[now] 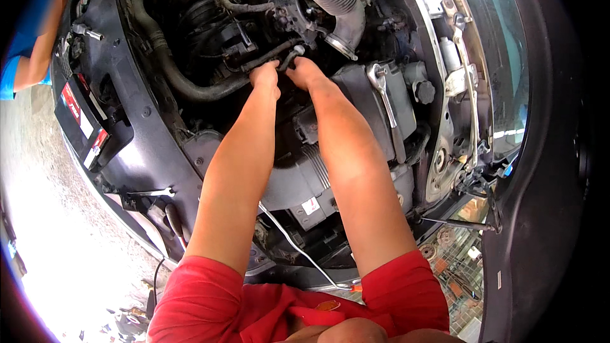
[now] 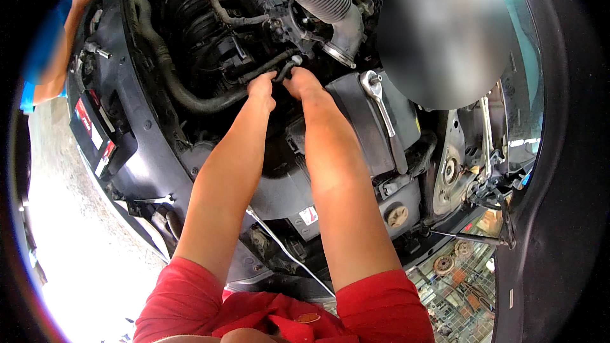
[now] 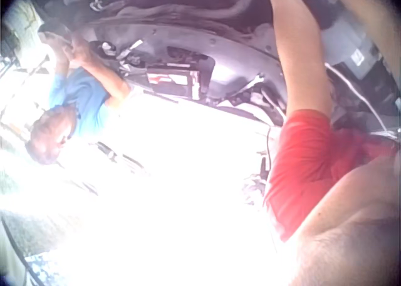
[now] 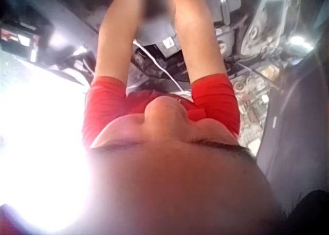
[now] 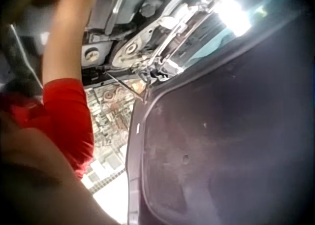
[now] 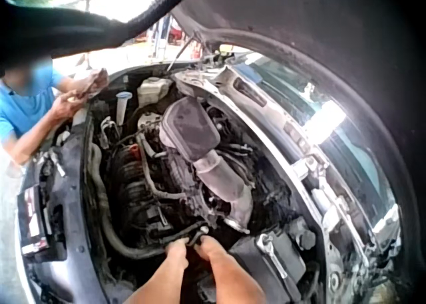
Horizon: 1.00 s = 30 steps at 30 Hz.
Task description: The person walks through a garage, selects a ratchet from a tool cart, and works on a car engine with the hood open. They use the ratchet to loosen and tighten bolts on the engine, then remove and reinsert a bolt by hand.
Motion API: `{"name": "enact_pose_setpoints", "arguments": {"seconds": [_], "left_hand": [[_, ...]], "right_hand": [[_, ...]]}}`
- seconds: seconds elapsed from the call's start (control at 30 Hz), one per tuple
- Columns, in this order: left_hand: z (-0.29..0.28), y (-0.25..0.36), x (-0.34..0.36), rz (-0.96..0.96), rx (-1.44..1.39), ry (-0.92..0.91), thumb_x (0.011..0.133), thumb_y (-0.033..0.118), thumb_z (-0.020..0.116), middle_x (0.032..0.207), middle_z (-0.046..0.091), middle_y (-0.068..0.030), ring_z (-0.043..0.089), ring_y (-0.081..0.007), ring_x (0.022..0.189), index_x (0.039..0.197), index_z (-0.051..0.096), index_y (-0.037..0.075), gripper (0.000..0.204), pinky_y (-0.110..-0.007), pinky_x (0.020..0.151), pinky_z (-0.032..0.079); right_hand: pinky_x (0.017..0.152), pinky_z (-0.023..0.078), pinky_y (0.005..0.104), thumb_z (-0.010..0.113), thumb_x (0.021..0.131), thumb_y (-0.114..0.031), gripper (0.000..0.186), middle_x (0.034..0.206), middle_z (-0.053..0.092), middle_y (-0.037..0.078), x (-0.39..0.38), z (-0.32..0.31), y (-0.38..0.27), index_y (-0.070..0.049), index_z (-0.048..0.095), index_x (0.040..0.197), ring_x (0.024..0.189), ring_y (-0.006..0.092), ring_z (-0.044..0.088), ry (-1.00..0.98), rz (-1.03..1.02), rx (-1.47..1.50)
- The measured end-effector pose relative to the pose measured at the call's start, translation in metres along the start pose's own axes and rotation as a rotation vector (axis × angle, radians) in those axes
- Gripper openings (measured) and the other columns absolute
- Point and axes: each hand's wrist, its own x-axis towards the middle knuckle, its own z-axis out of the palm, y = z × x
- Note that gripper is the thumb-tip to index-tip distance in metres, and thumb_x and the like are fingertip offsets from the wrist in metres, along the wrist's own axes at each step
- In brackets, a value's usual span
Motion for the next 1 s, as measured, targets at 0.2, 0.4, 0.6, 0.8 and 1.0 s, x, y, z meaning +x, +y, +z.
{"name": "enact_pose_setpoints", "arguments": {"seconds": [0.2,0.4,0.6,0.8,1.0], "left_hand": [[-0.002,-0.002,0.018,-0.057,-0.084,-0.114,0.082,0.009,0.074,0.128,0.063,-0.0115,0.058,-0.0254,0.113,0.125,0.061,-0.002,0.047,-0.037,0.097,0.044],[0.005,-0.017,0.023,-0.127,-0.174,-0.252,0.084,0.012,0.07,0.117,0.065,-0.0138,0.062,-0.0319,0.103,0.118,0.063,-0.001,0.037,-0.045,0.092,0.051],[-0.006,0.005,0.004,-0.034,-0.08,-0.292,0.091,0.013,0.062,0.117,0.064,-0.0165,0.06,-0.0334,0.106,0.118,0.062,-0.001,0.031,-0.046,0.098,0.048],[-0.003,0.007,0.078,-0.084,0.022,-0.351,0.097,0.012,0.055,0.124,0.063,-0.016,0.06,-0.0276,0.113,0.125,0.061,-0.003,0.032,-0.036,0.106,0.044],[0.0,0.015,0.027,-0.279,-0.003,-0.533,0.096,0.021,0.048,0.111,0.069,-0.0216,0.064,-0.0385,0.106,0.108,0.066,-0.001,0.031,-0.05,0.101,0.048]], "right_hand": [[0.094,0.049,0.0474,0.067,0.09,-0.032,0.04,0.119,0.066,0.021,0.002,-0.001,-0.003,-0.006,0.065,0.119,0.112,0.0394,0.06,0.057,-0.051,-0.017],[0.097,0.049,0.0453,0.068,0.086,-0.033,0.041,0.119,0.066,0.021,-0.003,-0.004,0.006,-0.006,0.066,0.117,0.113,0.0383,0.06,0.094,-0.063,-0.054],[0.09,0.054,0.0422,0.071,0.081,-0.037,0.04,0.112,0.071,0.016,0.021,0.012,0.002,-0.011,0.072,0.11,0.104,0.0319,0.068,0.124,-0.1,-0.187],[0.093,0.053,0.0417,0.07,0.081,-0.036,0.039,0.118,0.069,0.013,0.025,0.01,0.002,-0.012,0.073,0.111,0.108,0.0314,0.067,-0.024,0.015,-0.225],[0.093,0.053,0.0419,0.069,0.081,-0.034,0.038,0.119,0.069,0.013,0.017,0.03,-0.004,-0.013,0.073,0.113,0.109,0.0315,0.067,-0.108,0.025,-0.192]]}}
